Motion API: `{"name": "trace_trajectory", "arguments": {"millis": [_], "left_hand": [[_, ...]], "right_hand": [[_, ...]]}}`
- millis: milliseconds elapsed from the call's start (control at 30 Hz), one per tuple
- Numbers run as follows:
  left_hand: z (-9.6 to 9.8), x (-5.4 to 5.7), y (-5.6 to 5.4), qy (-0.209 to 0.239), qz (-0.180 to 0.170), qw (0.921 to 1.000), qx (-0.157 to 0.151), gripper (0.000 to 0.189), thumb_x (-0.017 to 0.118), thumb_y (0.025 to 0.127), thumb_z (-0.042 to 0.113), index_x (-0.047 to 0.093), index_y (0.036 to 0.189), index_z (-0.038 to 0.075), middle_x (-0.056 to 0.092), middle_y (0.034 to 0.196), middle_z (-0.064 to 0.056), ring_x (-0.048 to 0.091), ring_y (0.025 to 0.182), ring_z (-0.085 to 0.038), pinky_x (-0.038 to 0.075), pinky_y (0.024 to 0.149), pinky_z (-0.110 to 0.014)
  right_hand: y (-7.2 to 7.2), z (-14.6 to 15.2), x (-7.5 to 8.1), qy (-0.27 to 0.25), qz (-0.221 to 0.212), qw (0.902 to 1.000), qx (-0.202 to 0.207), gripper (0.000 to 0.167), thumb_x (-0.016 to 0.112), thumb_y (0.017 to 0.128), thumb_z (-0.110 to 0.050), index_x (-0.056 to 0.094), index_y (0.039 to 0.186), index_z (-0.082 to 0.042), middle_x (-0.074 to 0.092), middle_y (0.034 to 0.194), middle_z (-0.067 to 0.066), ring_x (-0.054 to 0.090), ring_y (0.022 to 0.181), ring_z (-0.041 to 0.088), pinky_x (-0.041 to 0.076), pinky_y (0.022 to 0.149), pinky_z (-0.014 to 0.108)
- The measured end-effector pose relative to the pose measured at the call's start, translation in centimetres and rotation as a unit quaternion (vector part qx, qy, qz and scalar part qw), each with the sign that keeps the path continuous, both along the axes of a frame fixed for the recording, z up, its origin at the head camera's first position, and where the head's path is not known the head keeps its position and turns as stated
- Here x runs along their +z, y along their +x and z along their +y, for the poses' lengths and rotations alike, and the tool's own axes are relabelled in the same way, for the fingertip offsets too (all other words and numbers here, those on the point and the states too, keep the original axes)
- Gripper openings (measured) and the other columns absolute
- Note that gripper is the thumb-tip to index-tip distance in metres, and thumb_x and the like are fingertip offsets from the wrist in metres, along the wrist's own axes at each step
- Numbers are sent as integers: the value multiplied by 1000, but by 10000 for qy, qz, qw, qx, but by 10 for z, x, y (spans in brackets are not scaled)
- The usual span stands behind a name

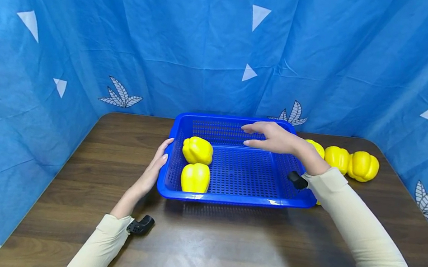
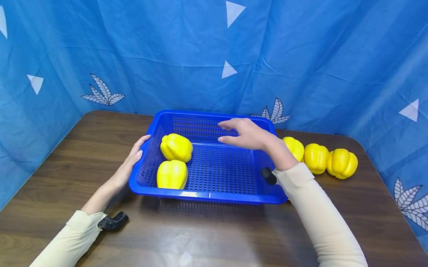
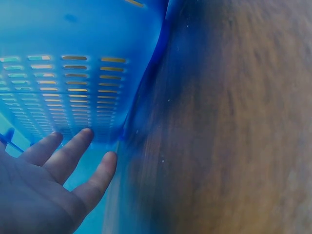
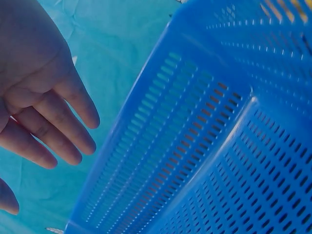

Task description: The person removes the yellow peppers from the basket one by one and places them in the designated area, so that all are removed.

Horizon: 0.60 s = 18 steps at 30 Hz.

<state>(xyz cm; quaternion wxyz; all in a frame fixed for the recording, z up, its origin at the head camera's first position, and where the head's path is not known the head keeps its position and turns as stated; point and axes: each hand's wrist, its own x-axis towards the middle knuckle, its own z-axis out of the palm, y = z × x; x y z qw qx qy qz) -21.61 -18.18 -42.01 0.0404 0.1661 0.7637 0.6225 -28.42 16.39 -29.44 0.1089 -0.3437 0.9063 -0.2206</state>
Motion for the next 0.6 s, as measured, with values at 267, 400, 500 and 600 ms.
{"name": "trace_trajectory", "arguments": {"millis": [267, 400, 500, 600], "left_hand": [[0, 1, 0, 61, -8, 10000, -17, 54, 22, 99, 33, 9, 150, 21, 5, 158, -9, 21, 141, -40, 29, 107, -63], [0, 1, 0, 66, -41, 10000, -25, 54, 22, 99, 35, 9, 150, 22, 6, 158, -8, 22, 141, -40, 30, 107, -63], [0, 1, 0, 74, -27, 10000, -32, 54, 22, 99, 35, 9, 150, 22, 6, 158, -9, 21, 141, -40, 28, 108, -64], [0, 1, 1, 96, 3, 9999, -36, 54, 22, 99, 35, 10, 150, 21, 7, 158, -9, 21, 141, -39, 27, 109, -64]], "right_hand": [[-9, -16, -12, -139, -398, 9991, 54, 57, 55, 93, -30, 39, 141, -4, 49, 139, 20, 49, 129, 34, 42, 103, 52], [-13, -24, -18, -214, -593, 9980, 83, 56, 55, 93, -29, 39, 141, -4, 50, 138, 20, 49, 128, 32, 42, 104, 50], [-15, -30, -23, -272, -707, 9971, 62, 54, 54, 94, -29, 41, 140, -4, 51, 138, 19, 50, 128, 32, 43, 104, 49], [-15, -35, -25, -269, -797, 9965, -1, 54, 54, 94, -29, 41, 140, -4, 51, 137, 19, 51, 126, 32, 45, 103, 47]]}}
